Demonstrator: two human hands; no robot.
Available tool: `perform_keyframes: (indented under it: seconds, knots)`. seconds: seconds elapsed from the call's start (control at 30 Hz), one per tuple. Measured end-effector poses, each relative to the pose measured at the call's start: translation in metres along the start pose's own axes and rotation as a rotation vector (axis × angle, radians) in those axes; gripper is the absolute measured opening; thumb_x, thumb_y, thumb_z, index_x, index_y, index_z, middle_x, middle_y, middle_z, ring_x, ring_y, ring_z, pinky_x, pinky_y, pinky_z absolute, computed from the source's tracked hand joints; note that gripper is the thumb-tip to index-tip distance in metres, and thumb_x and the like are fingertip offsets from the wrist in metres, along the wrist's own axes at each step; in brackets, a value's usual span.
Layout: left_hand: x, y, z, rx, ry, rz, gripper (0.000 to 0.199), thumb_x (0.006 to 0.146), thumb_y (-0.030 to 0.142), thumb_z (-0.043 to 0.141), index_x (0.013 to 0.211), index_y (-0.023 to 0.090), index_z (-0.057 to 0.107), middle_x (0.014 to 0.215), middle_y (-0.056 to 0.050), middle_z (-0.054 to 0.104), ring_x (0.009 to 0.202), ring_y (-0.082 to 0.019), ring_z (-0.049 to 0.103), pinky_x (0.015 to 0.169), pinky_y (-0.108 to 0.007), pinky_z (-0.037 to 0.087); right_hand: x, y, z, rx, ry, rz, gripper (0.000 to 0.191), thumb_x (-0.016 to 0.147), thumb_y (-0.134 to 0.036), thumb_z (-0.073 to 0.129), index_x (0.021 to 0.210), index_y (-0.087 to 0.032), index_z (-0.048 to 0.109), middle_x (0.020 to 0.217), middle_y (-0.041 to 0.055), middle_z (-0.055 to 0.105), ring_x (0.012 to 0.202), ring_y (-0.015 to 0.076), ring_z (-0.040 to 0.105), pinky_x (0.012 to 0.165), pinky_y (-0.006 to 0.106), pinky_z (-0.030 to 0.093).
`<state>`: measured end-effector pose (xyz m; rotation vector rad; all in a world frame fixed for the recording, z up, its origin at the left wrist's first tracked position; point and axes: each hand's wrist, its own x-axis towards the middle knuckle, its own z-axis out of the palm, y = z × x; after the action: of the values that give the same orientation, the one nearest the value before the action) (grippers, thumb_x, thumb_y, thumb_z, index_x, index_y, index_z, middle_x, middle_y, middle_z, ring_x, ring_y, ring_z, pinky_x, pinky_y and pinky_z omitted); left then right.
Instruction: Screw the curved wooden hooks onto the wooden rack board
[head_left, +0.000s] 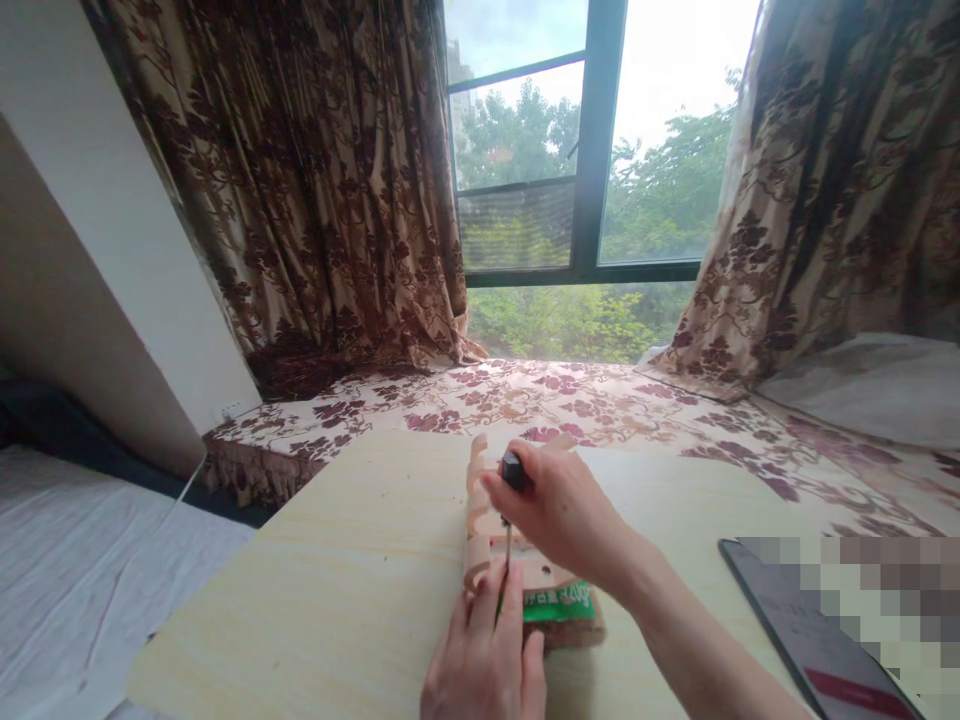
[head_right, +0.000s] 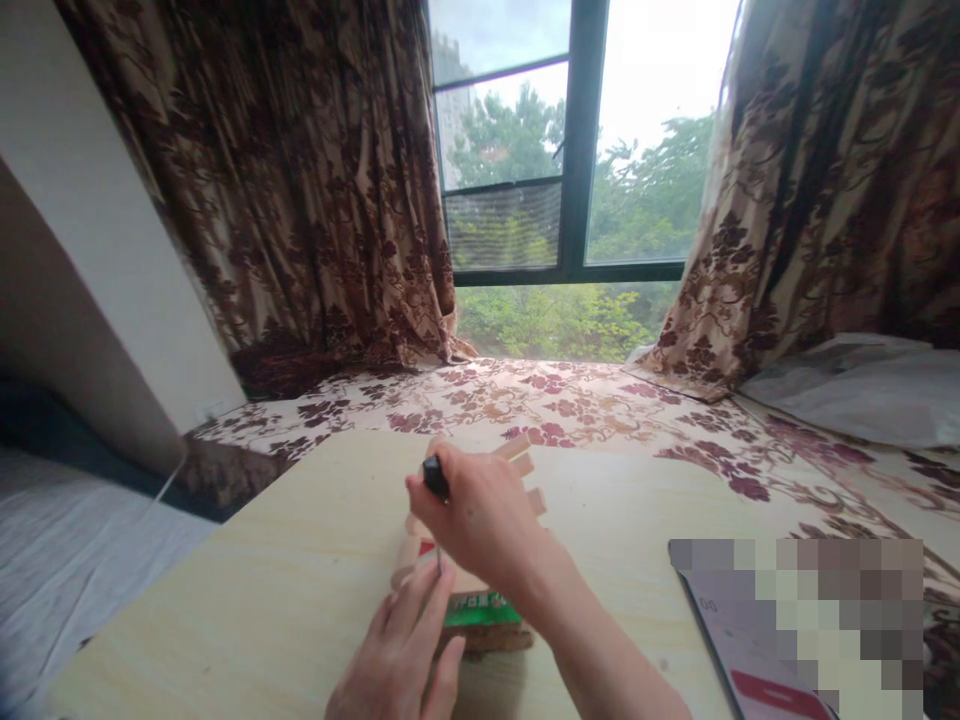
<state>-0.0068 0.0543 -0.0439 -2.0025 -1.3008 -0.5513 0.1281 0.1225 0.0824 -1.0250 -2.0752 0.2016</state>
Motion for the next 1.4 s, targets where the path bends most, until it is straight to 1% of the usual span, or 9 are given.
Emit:
perform_keyframes:
  seconds: [0.07, 0.13, 0.3, 0.37, 0.47, 0.63, 0.87, 1.0, 1.4]
  knots:
    - [0.001, 0.000, -0.001, -0.002, -0.004, 0.006, 0.047, 0.084, 0.028, 0.047, 0.127, 0.010, 0.048, 0.125, -0.011, 0.060, 0.097, -0.017, 0.064, 0.077, -0.022, 0.055, 0.002, -0.001, 0.007, -0.044, 0.084, 0.056, 0.028, 0.085, -0.032, 0.050, 0.062, -0.021, 0.038, 0.049, -0.0056, 0.036, 0.046, 0.0086, 0.030, 0.048, 0.025, 0.018]
    - [0.002, 0.000, -0.002, 0.010, -0.004, 0.013, 0.046, 0.084, 0.027, 0.046, 0.126, 0.010, 0.049, 0.125, -0.011, 0.061, 0.097, -0.017, 0.065, 0.077, -0.023, 0.055, 0.003, -0.002, 0.007, -0.027, 0.080, 0.082, 0.029, 0.084, -0.032, 0.050, 0.062, -0.021, 0.037, 0.049, -0.0056, 0.036, 0.046, 0.0086, 0.031, 0.048, 0.024, 0.019]
    - [0.003, 0.001, -0.004, 0.028, -0.002, 0.006, 0.044, 0.084, 0.027, 0.046, 0.125, 0.010, 0.050, 0.125, -0.009, 0.061, 0.097, -0.018, 0.065, 0.077, -0.024, 0.056, -0.001, -0.002, -0.016, 0.171, -0.182, -0.008, 0.019, 0.084, -0.030, 0.051, 0.069, -0.020, 0.046, 0.057, -0.0044, 0.047, 0.052, 0.0089, 0.041, 0.050, 0.022, 0.025]
    - [0.003, 0.001, -0.004, 0.020, -0.011, -0.003, 0.045, 0.084, 0.028, 0.046, 0.125, 0.011, 0.050, 0.125, -0.009, 0.060, 0.097, -0.018, 0.065, 0.077, -0.024, 0.056, -0.002, 0.000, -0.022, 0.206, -0.224, -0.041, 0.011, 0.085, -0.026, 0.050, 0.076, -0.020, 0.051, 0.061, -0.0038, 0.051, 0.055, 0.0092, 0.043, 0.051, 0.022, 0.026]
    - [0.003, 0.001, -0.005, 0.013, -0.028, -0.008, 0.045, 0.084, 0.028, 0.047, 0.125, 0.011, 0.050, 0.125, -0.008, 0.061, 0.096, -0.017, 0.065, 0.077, -0.023, 0.056, -0.001, 0.003, -0.020, 0.163, -0.174, -0.034, 0.014, 0.086, -0.028, 0.049, 0.074, -0.020, 0.047, 0.060, -0.0043, 0.047, 0.055, 0.0093, 0.040, 0.052, 0.023, 0.026]
    - [0.004, 0.001, -0.005, 0.037, -0.028, 0.006, 0.044, 0.085, 0.030, 0.046, 0.125, 0.012, 0.051, 0.125, -0.008, 0.061, 0.096, -0.017, 0.065, 0.077, -0.024, 0.056, 0.002, 0.007, -0.010, 0.037, -0.042, 0.107, 0.026, 0.085, -0.037, 0.052, 0.070, -0.021, 0.038, 0.057, -0.0052, 0.041, 0.052, 0.0095, 0.034, 0.050, 0.024, 0.022]
    - [0.005, 0.003, -0.009, 0.069, -0.017, -0.005, 0.043, 0.085, 0.030, 0.043, 0.123, 0.012, 0.053, 0.125, -0.008, 0.061, 0.097, -0.017, 0.066, 0.076, -0.024, 0.056, -0.001, 0.000, -0.016, 0.237, -0.205, -0.014, 0.019, 0.085, -0.033, 0.053, 0.073, -0.020, 0.048, 0.058, -0.0053, 0.045, 0.055, 0.0084, 0.039, 0.052, 0.022, 0.026]
    - [0.008, 0.005, -0.011, 0.085, -0.044, -0.035, 0.042, 0.085, 0.029, 0.042, 0.122, 0.014, 0.054, 0.123, -0.009, 0.062, 0.099, -0.017, 0.065, 0.076, -0.023, 0.056, -0.002, -0.003, -0.013, 0.181, -0.162, 0.011, 0.028, 0.086, -0.035, 0.052, 0.065, -0.020, 0.040, 0.055, -0.0053, 0.040, 0.053, 0.0084, 0.034, 0.050, 0.023, 0.022]
    - [0.008, 0.001, -0.003, 0.080, 0.002, 0.019, 0.039, 0.086, 0.027, 0.040, 0.119, 0.013, 0.056, 0.118, -0.008, 0.065, 0.092, -0.016, 0.067, 0.074, -0.022, 0.056, 0.001, -0.001, -0.002, 0.061, -0.071, 0.065, 0.026, 0.085, -0.036, 0.051, 0.069, -0.020, 0.039, 0.052, -0.0055, 0.041, 0.049, 0.0084, 0.032, 0.049, 0.024, 0.020]
